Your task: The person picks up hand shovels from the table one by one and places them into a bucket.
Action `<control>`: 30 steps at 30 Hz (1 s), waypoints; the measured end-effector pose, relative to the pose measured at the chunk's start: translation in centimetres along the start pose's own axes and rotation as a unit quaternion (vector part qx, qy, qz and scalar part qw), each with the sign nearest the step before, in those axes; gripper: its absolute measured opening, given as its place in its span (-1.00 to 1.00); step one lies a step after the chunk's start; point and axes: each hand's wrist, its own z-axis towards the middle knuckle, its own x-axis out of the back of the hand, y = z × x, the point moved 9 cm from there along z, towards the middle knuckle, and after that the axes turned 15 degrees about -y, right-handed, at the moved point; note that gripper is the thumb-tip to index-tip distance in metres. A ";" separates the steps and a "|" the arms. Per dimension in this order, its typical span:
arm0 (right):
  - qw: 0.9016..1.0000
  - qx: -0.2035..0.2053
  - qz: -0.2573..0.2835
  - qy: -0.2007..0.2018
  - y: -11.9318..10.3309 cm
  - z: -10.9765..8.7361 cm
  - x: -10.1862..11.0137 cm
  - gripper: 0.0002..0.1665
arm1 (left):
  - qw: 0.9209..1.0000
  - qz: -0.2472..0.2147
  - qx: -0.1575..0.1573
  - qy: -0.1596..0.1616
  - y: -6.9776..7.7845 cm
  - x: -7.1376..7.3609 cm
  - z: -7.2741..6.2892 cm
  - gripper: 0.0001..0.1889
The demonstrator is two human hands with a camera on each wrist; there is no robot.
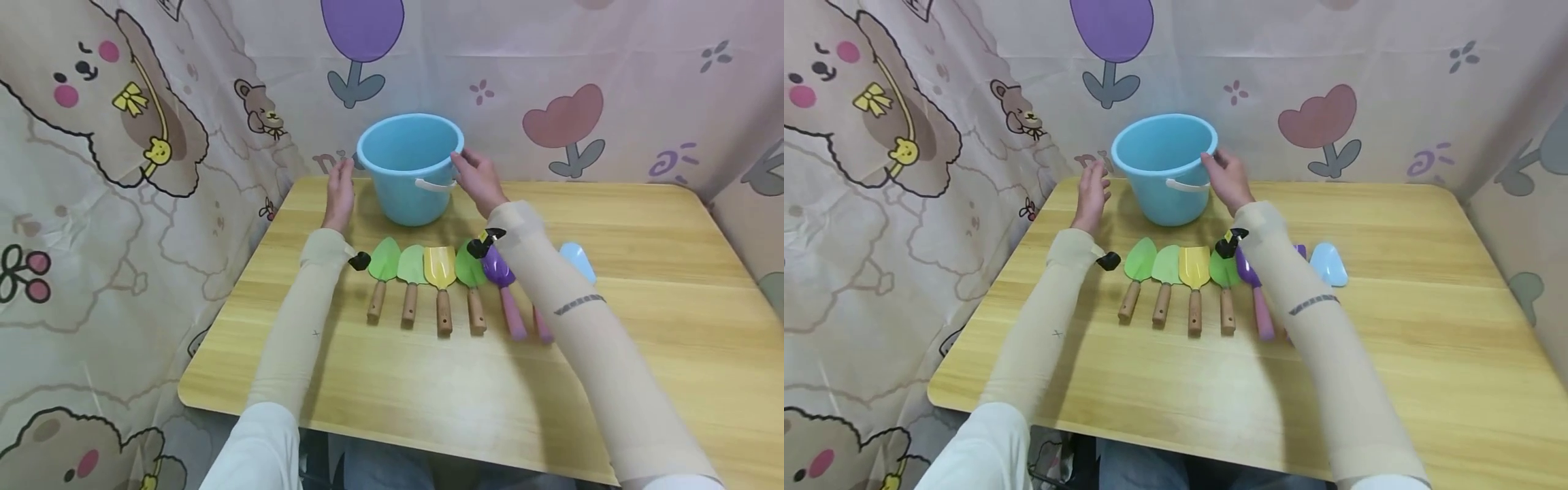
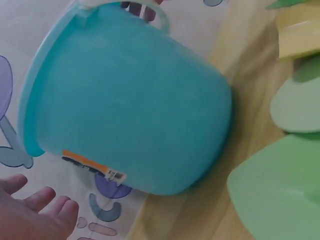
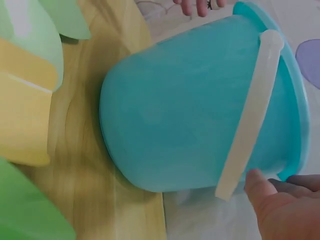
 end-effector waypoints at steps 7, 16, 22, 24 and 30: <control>0.999 -0.023 0.025 -0.037 1.5 1.0 -1.2 -0.26 | 0.998 -0.020 -0.007 -0.058 1.2 -2.2 -1.4 -0.37; 0.999 -0.025 -0.011 -0.027 2.1 -1.2 1.5 -0.35 | 0.996 -0.046 -0.008 -0.076 -0.7 -5.7 0.7 -0.34; 0.999 -0.028 -0.013 0.033 2.6 -4.1 5.4 -0.38 | 0.991 -0.049 -0.006 -0.121 -0.2 -9.6 1.2 -0.34; 0.998 -0.027 -0.009 0.052 2.6 -5.0 6.7 -0.38 | 0.990 -0.048 -0.006 -0.134 0.1 -11.0 1.3 -0.33; 0.993 -0.023 0.007 0.114 2.4 -8.0 11.2 -0.36 | 0.982 -0.049 -0.008 -0.180 1.8 -16.4 2.0 -0.31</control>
